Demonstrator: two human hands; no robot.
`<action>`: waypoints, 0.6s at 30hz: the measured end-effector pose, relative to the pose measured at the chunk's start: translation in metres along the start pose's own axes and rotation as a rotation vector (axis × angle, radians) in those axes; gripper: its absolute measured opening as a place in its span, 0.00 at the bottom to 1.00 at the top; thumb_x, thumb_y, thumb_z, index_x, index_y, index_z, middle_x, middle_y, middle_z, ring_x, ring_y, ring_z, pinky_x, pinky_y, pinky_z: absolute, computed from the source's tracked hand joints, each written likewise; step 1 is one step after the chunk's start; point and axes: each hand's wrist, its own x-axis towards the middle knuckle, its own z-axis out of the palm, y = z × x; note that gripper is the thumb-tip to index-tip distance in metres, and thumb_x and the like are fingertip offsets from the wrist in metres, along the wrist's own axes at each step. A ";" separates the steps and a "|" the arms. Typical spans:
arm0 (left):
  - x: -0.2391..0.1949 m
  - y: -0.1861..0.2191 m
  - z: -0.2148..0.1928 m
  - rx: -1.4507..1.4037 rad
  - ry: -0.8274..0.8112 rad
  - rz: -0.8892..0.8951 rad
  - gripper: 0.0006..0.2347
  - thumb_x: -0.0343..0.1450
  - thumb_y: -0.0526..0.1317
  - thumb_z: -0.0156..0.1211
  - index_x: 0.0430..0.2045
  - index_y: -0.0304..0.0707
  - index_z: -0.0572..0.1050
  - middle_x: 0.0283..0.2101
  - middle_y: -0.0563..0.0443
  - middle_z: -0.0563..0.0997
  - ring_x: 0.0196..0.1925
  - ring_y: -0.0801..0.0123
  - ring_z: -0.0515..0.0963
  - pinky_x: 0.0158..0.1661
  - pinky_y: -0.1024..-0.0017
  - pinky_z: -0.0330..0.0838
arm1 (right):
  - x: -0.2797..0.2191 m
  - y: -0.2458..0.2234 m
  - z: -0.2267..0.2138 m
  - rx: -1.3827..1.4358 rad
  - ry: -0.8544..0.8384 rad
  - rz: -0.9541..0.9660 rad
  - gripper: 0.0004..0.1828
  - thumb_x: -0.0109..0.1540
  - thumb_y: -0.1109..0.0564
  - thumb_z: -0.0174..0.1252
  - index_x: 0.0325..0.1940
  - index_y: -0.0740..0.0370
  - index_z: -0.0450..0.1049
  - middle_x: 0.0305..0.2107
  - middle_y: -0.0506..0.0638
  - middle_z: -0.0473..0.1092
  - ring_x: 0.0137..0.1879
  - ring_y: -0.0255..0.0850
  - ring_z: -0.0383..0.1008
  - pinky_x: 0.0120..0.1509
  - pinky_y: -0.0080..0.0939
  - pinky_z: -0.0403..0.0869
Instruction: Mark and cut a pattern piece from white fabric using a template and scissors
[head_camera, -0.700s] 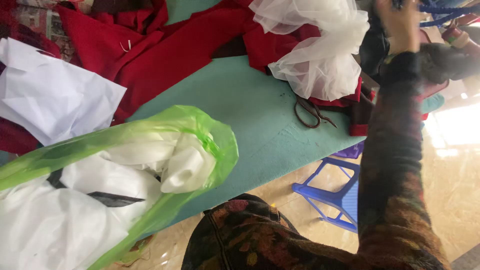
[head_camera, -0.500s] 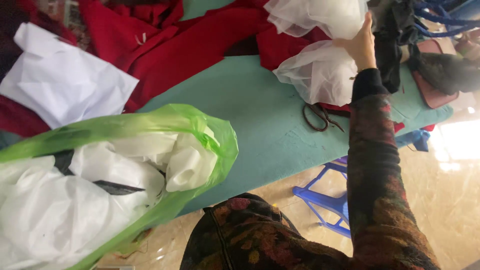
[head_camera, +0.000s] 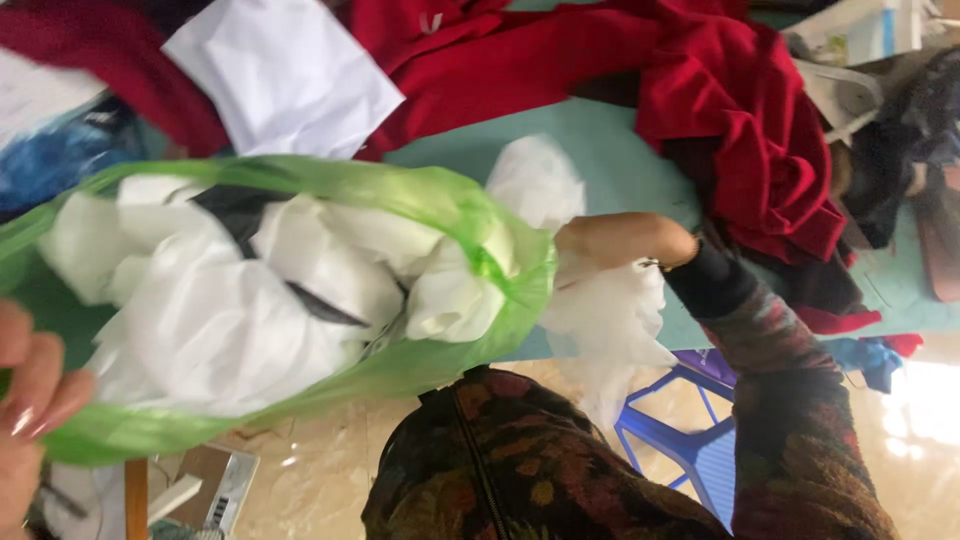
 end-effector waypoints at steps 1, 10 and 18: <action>-0.001 0.005 0.007 0.000 0.018 0.005 0.06 0.81 0.43 0.55 0.38 0.43 0.71 0.41 0.60 0.72 0.23 0.82 0.59 0.29 0.80 0.53 | 0.019 0.058 0.019 -0.007 -0.014 -0.010 0.14 0.64 0.48 0.57 0.49 0.55 0.77 0.37 0.42 0.79 0.37 0.30 0.72 0.43 0.35 0.70; -0.016 0.029 0.031 -0.177 -0.085 -0.025 0.31 0.78 0.55 0.70 0.66 0.29 0.65 0.44 0.46 0.81 0.31 0.67 0.77 0.31 0.71 0.68 | 0.119 0.100 0.072 0.099 0.430 -0.567 0.39 0.63 0.50 0.62 0.75 0.60 0.57 0.73 0.55 0.56 0.78 0.49 0.56 0.82 0.54 0.57; -0.010 0.035 0.032 -0.188 -0.363 0.028 0.23 0.81 0.43 0.53 0.68 0.28 0.60 0.43 0.48 0.78 0.39 0.73 0.80 0.37 0.80 0.78 | 0.166 -0.007 0.084 0.050 0.203 -0.566 0.41 0.61 0.46 0.59 0.76 0.58 0.55 0.72 0.54 0.56 0.77 0.49 0.57 0.80 0.53 0.58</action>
